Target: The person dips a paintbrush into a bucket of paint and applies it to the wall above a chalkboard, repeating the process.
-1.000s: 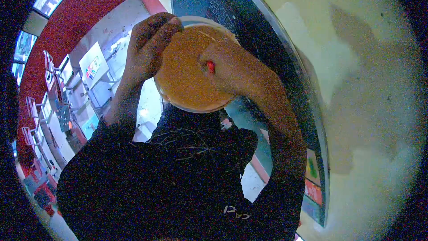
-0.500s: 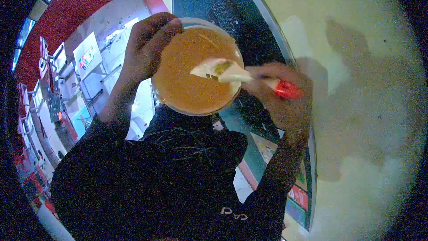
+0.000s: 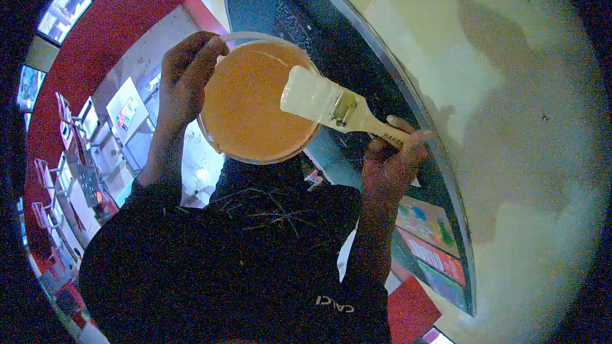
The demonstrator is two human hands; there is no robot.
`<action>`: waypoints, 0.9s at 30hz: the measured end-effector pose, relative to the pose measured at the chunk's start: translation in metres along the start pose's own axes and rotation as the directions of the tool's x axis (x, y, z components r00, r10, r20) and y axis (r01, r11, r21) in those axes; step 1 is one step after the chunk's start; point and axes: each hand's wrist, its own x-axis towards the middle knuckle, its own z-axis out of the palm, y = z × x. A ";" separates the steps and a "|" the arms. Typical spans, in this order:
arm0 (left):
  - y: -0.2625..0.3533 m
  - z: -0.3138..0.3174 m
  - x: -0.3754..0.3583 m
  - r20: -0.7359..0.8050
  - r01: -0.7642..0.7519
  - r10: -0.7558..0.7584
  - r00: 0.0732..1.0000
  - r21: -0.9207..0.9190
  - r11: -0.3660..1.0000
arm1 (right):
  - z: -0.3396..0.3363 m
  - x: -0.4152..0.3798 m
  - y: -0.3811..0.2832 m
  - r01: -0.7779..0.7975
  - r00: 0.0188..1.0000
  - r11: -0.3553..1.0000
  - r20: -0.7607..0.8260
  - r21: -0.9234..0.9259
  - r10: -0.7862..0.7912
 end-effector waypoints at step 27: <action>0.004 0.009 -0.001 -0.046 0.005 -0.006 0.999 -0.014 1.000 | 0.019 0.007 -0.087 0.821 0.548 0.420 0.328 -0.387 -0.769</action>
